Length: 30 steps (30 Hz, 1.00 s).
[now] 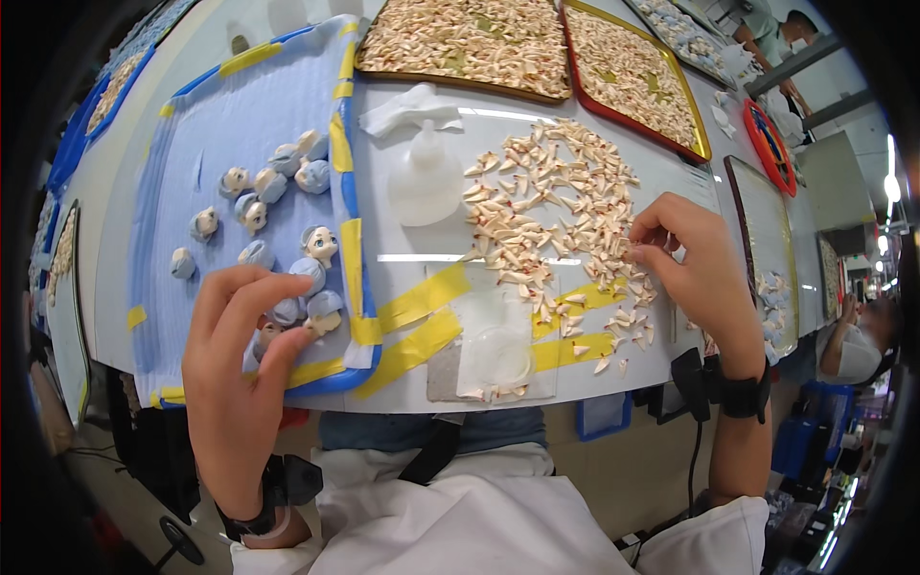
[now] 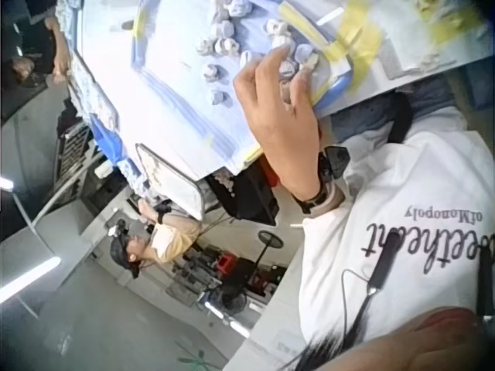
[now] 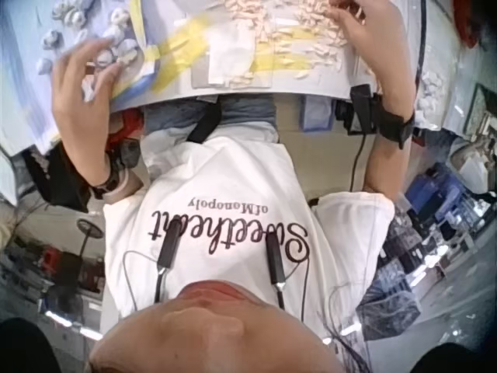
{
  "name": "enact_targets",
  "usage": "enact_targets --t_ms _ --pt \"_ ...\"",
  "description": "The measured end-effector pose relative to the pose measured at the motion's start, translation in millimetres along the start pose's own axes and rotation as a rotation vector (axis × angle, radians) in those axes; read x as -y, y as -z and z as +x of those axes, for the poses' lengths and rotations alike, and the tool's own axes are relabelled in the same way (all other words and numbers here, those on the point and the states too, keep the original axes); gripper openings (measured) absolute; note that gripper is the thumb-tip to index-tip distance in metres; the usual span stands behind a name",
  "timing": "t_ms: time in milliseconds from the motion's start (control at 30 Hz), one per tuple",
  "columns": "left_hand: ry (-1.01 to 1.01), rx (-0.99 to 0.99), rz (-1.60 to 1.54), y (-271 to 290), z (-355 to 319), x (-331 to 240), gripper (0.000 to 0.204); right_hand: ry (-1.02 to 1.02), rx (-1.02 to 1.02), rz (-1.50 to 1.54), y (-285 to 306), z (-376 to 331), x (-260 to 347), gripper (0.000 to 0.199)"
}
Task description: The person assembles small decorative figures by attaching tiny white pieces with red tips to blue and white clay-like heads. They pick up each piece individually, apply it to the head, and place the finished figure onto a tray. The process is repeated continuously.
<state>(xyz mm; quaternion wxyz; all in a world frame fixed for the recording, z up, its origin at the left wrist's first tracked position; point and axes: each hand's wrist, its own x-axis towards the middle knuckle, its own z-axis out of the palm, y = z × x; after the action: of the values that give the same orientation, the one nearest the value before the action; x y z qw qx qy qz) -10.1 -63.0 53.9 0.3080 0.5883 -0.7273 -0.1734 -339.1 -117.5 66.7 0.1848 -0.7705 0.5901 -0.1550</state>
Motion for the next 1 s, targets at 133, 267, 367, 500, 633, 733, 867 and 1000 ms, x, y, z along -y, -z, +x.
enact_targets --t_ms 133,267,367,500,633,733,867,1000 --pt "0.029 0.008 -0.008 5 -3 5 0.026 0.046 -0.079 -0.025 -1 -2 3 0.009" --pt "-0.002 -0.125 -0.007 5 -6 7 0.022 0.009 -0.195 0.095 2 -9 1 0.005" --pt "0.033 -0.225 -0.168 6 -15 6 0.015 0.011 -0.305 0.250 7 -19 7 0.002" --pt "0.061 -0.190 -0.666 3 -32 1 0.019 -0.102 -0.372 0.444 12 -40 23 0.009" --pt "-0.088 0.025 -1.029 -15 -47 8 0.036 -0.186 -0.377 0.597 8 -67 32 0.009" --pt "0.086 0.087 -1.264 -20 -55 -8 0.035 -0.141 -0.369 0.642 1 -74 33 0.008" --pt "0.058 0.166 -1.328 -38 -57 -7 0.035 -0.084 -0.390 0.548 -6 -79 31 0.014" --pt "0.021 0.158 -1.214 -53 -54 -10 0.037 -0.133 -0.417 0.620 -16 -75 51 0.015"
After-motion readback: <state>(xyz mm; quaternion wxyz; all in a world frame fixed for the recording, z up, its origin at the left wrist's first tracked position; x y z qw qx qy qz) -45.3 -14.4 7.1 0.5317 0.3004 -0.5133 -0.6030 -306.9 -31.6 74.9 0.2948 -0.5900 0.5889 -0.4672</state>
